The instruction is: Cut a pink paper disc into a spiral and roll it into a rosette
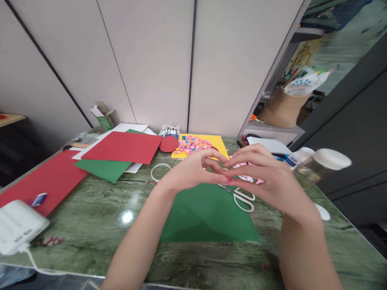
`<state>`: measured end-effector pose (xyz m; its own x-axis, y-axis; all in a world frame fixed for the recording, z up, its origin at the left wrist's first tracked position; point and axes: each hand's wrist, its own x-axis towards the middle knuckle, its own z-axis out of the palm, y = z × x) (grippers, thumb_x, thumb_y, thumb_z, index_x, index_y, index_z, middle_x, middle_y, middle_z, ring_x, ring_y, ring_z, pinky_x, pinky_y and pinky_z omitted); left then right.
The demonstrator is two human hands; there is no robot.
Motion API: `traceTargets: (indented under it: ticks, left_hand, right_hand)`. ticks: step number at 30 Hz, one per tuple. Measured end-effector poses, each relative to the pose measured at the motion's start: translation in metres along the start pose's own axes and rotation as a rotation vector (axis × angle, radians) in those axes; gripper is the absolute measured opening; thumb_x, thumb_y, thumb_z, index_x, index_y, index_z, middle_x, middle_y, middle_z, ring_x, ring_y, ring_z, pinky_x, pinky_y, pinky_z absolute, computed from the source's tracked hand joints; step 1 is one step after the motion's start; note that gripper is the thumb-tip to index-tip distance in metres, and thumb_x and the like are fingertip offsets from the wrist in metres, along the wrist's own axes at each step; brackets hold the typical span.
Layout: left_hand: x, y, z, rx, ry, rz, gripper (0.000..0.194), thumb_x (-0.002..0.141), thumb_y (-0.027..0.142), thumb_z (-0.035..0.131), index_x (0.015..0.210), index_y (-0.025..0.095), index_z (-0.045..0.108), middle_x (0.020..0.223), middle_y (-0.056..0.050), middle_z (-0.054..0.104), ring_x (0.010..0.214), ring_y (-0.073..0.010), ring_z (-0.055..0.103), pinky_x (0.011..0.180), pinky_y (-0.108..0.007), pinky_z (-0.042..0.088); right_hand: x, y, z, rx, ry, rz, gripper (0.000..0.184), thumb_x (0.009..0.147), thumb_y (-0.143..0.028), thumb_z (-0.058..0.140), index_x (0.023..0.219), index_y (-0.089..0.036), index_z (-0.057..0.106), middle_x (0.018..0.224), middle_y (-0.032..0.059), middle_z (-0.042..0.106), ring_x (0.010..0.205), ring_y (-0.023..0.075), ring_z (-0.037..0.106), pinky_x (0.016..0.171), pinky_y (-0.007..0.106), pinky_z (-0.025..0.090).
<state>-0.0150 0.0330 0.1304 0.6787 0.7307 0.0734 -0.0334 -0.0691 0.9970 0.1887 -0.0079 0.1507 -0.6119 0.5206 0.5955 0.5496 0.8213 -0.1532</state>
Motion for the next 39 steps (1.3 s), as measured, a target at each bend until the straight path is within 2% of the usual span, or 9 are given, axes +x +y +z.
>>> traceTargets:
  ticks: [2,4,9,12,14,21,31,36,39]
  left_hand:
    - [-0.002,0.001,-0.001,0.080,-0.022,0.006,0.034,0.067,0.021,0.076,0.097,0.019,0.061,0.079,-0.001,0.067,0.083,-0.0160,0.064,0.076,-0.030,0.046]
    - [-0.002,0.001,0.000,0.078,-0.015,0.003,0.033,0.068,0.022,0.075,0.097,0.019,0.061,0.081,-0.002,0.067,0.083,-0.0161,0.064,0.077,-0.030,0.047]
    - [0.004,-0.004,0.008,-0.134,0.117,0.044,0.030,0.073,0.025,0.072,0.100,0.020,0.059,0.084,-0.003,0.069,0.088,-0.0159,0.065,0.081,-0.031,0.046]
    - [0.008,-0.007,0.013,-0.269,0.145,0.083,0.030,0.071,0.022,0.074,0.099,0.019,0.061,0.084,-0.002,0.070,0.086,-0.0156,0.065,0.082,-0.031,0.046]
    - [0.010,-0.008,0.014,-0.319,0.147,0.087,0.030,0.070,0.021,0.074,0.098,0.019,0.062,0.083,-0.001,0.070,0.084,-0.0151,0.065,0.082,-0.031,0.045]
    - [0.008,-0.006,0.011,-0.276,0.104,0.074,0.031,0.069,0.020,0.075,0.098,0.019,0.063,0.082,-0.001,0.069,0.084,-0.0139,0.065,0.083,-0.030,0.046]
    - [0.004,-0.004,0.008,-0.123,0.069,0.020,0.034,0.066,0.021,0.077,0.095,0.020,0.059,0.075,0.002,0.066,0.072,-0.0104,0.062,0.073,-0.026,0.046]
    - [0.001,-0.002,0.007,0.035,0.100,0.008,0.038,0.067,0.022,0.075,0.101,0.023,0.059,0.080,0.001,0.068,0.085,-0.0152,0.064,0.077,-0.029,0.047]
    - [0.001,-0.001,0.009,0.024,0.118,0.018,0.034,0.071,0.027,0.073,0.102,0.023,0.060,0.084,-0.002,0.068,0.088,-0.0160,0.064,0.075,-0.028,0.047]
  right_hand:
    - [0.000,0.000,0.001,0.019,-0.040,-0.006,0.008,0.083,-0.022,0.066,0.091,-0.024,0.069,0.098,0.0044,0.069,0.100,0.0221,0.055,0.082,0.039,0.048]
    - [0.001,0.000,0.002,0.007,-0.025,-0.010,0.008,0.083,-0.022,0.067,0.090,-0.023,0.069,0.097,0.0044,0.069,0.098,0.0220,0.056,0.082,0.039,0.048]
    - [0.002,0.003,0.004,-0.142,0.174,-0.016,0.011,0.082,-0.020,0.068,0.092,-0.025,0.067,0.095,0.0039,0.070,0.093,0.0217,0.058,0.082,0.041,0.048]
    - [0.002,0.004,0.006,-0.222,0.266,-0.036,0.014,0.080,-0.018,0.069,0.092,-0.025,0.067,0.094,0.0038,0.071,0.093,0.0230,0.059,0.081,0.041,0.048]
    - [0.002,0.004,0.006,-0.248,0.281,-0.041,0.015,0.080,-0.018,0.069,0.092,-0.025,0.066,0.095,0.0038,0.071,0.093,0.0235,0.059,0.082,0.041,0.048]
    - [0.002,0.002,0.006,-0.202,0.226,-0.034,0.017,0.081,-0.017,0.069,0.096,-0.024,0.065,0.099,0.0041,0.070,0.096,0.0225,0.058,0.084,0.040,0.047]
    - [0.000,0.000,0.001,-0.060,0.068,-0.005,0.015,0.083,-0.019,0.066,0.096,-0.024,0.066,0.103,0.0044,0.067,0.100,0.0223,0.055,0.086,0.040,0.047]
    - [0.001,0.001,0.002,-0.020,0.042,-0.044,0.018,0.083,-0.017,0.065,0.101,-0.023,0.066,0.106,0.0054,0.067,0.102,0.0220,0.054,0.084,0.040,0.048]
    - [0.002,0.001,0.003,-0.044,0.089,-0.038,0.018,0.082,-0.017,0.067,0.099,-0.022,0.066,0.102,0.0058,0.068,0.099,0.0220,0.056,0.084,0.039,0.048]
